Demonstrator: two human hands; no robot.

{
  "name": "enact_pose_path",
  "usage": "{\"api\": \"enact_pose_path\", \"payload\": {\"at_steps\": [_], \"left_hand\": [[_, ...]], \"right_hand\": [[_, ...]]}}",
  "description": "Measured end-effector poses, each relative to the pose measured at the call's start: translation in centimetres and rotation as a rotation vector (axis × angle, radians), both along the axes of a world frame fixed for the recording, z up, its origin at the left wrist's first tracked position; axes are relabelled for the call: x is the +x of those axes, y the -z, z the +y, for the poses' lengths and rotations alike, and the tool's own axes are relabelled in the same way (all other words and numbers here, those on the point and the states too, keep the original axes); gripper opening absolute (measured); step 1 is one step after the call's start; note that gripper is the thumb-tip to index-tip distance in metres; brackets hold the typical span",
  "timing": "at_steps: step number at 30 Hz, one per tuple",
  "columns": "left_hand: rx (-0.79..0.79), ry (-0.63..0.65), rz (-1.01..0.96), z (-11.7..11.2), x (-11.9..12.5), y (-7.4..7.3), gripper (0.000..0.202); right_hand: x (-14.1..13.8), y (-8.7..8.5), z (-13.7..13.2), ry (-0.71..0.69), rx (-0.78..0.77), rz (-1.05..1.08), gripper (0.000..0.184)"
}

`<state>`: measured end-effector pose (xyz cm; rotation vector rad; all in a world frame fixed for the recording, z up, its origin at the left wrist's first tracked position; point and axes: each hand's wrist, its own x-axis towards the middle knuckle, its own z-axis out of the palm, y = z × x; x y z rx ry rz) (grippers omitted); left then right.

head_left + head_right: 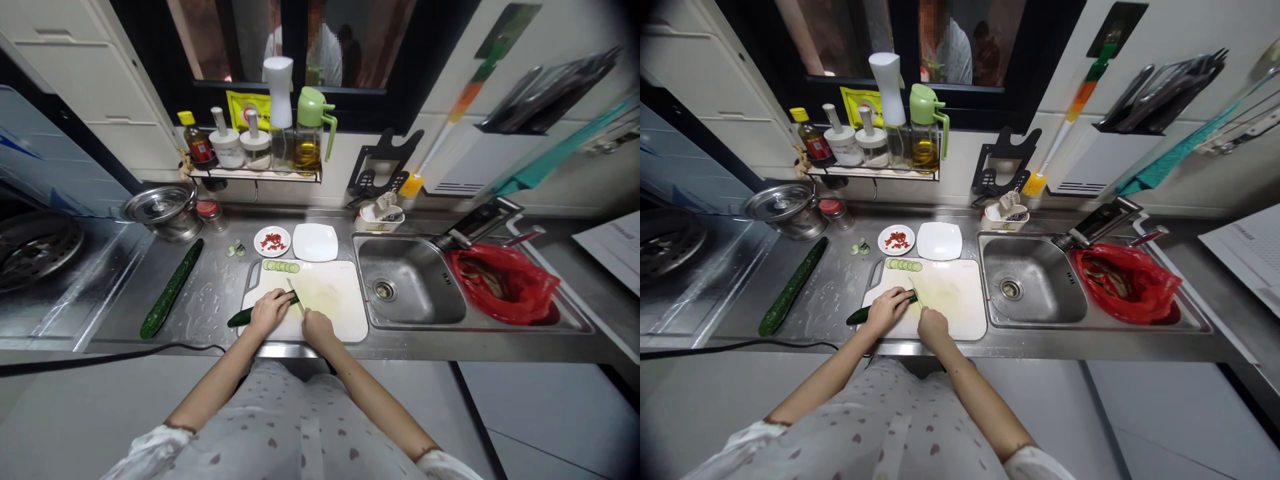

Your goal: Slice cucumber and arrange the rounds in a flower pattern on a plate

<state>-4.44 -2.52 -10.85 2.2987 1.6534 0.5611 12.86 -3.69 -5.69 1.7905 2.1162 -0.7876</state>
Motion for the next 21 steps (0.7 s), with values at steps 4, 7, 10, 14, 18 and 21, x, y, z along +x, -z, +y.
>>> {"api": "enact_pose_path", "payload": {"at_steps": [4, 7, 10, 14, 18, 21], "left_hand": [[0.001, 0.002, 0.003, 0.0, 0.0, 0.0, 0.030], [-0.003, 0.002, 0.008, 0.0, 0.0, -0.1, 0.030], [-0.011, 0.000, 0.010, -0.1, 0.0, -0.3, 0.030], [-0.018, -0.004, 0.004, -0.1, 0.1, -0.5, 0.031], [-0.022, -0.016, -0.007, -0.1, 0.1, -0.6, 0.031], [-0.027, -0.020, -0.012, 0.0, 0.1, -0.6, 0.031]], "right_hand": [[-0.6, -0.2, 0.8, -0.001, 0.015, 0.006, 0.031], [-1.2, -0.5, 1.4, -0.006, 0.030, 0.009, 0.033], [-1.5, -0.8, 1.7, -0.009, 0.045, 0.009, 0.035], [-1.2, -0.7, 1.1, -0.002, 0.039, -0.008, 0.034], [-0.2, -0.3, -0.2, 0.007, 0.014, -0.026, 0.031], [0.4, 0.1, -1.2, 0.006, 0.039, -0.031, 0.029]]}}
